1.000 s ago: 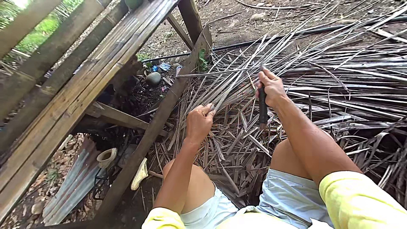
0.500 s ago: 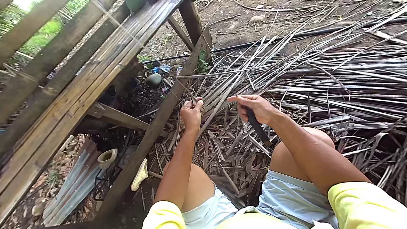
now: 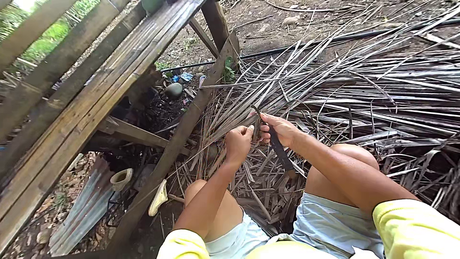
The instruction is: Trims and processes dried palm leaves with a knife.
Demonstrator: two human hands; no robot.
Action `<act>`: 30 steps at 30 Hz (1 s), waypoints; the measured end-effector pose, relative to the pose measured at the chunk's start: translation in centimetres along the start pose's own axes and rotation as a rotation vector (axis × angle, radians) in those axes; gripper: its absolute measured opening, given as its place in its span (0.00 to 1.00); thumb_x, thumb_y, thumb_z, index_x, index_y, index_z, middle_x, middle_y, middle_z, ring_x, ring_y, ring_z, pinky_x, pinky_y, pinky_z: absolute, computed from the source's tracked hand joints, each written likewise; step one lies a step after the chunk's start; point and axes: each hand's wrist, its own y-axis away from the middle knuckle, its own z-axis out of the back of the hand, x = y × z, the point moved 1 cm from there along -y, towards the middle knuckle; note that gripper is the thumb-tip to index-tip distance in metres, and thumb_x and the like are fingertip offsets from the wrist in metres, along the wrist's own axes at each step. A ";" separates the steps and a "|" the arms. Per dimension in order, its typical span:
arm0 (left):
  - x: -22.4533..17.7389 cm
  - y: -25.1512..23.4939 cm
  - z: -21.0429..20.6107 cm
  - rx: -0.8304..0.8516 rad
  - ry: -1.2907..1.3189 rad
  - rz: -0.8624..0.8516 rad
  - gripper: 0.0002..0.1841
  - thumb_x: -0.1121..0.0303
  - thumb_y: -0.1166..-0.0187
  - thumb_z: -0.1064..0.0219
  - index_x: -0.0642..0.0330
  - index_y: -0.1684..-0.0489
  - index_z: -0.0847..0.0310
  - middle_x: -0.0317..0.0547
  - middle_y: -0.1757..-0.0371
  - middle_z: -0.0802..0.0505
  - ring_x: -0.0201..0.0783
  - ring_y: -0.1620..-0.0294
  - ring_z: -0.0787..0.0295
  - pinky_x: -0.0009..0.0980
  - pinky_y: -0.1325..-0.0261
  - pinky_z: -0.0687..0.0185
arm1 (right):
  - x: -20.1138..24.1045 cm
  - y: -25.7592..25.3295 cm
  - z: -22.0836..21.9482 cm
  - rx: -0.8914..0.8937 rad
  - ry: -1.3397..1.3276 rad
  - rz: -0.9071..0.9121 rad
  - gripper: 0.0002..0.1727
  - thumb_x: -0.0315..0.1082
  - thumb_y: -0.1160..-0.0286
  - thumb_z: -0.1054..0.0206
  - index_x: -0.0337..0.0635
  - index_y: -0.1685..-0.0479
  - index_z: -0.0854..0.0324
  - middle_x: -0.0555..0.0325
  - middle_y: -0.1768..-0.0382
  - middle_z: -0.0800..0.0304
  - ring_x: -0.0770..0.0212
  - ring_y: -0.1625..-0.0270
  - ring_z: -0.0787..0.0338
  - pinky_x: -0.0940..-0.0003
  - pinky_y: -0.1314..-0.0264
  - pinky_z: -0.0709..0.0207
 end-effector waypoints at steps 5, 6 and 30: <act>1.5 -2.5 1.6 0.050 -0.533 -0.190 0.36 0.59 0.20 0.27 0.64 0.13 0.33 0.62 0.29 0.13 0.63 0.28 0.18 0.61 0.19 0.34 | 1.6 0.5 1.0 -0.085 -0.067 0.004 0.21 0.52 0.05 0.57 0.53 0.36 0.23 0.70 0.83 0.31 0.74 0.86 0.27 0.80 0.84 0.27; 1.8 -3.0 1.9 0.141 -0.469 -0.090 0.36 0.60 0.18 0.28 0.65 0.11 0.36 0.60 0.36 0.08 0.59 0.34 0.12 0.59 0.23 0.28 | 2.0 0.6 1.2 -0.089 -0.088 0.025 0.22 0.52 0.05 0.57 0.51 0.34 0.24 0.70 0.83 0.31 0.75 0.86 0.27 0.81 0.84 0.27; 1.9 -4.2 3.0 0.263 0.152 0.143 0.07 0.75 0.17 0.32 0.68 0.63 0.09 0.40 0.80 0.16 0.25 0.84 0.32 0.24 0.76 0.35 | 0.1 0.8 -0.1 -0.040 0.969 0.309 0.27 0.37 0.09 0.41 0.40 0.14 0.31 0.60 0.79 0.23 0.69 0.84 0.28 0.72 0.79 0.30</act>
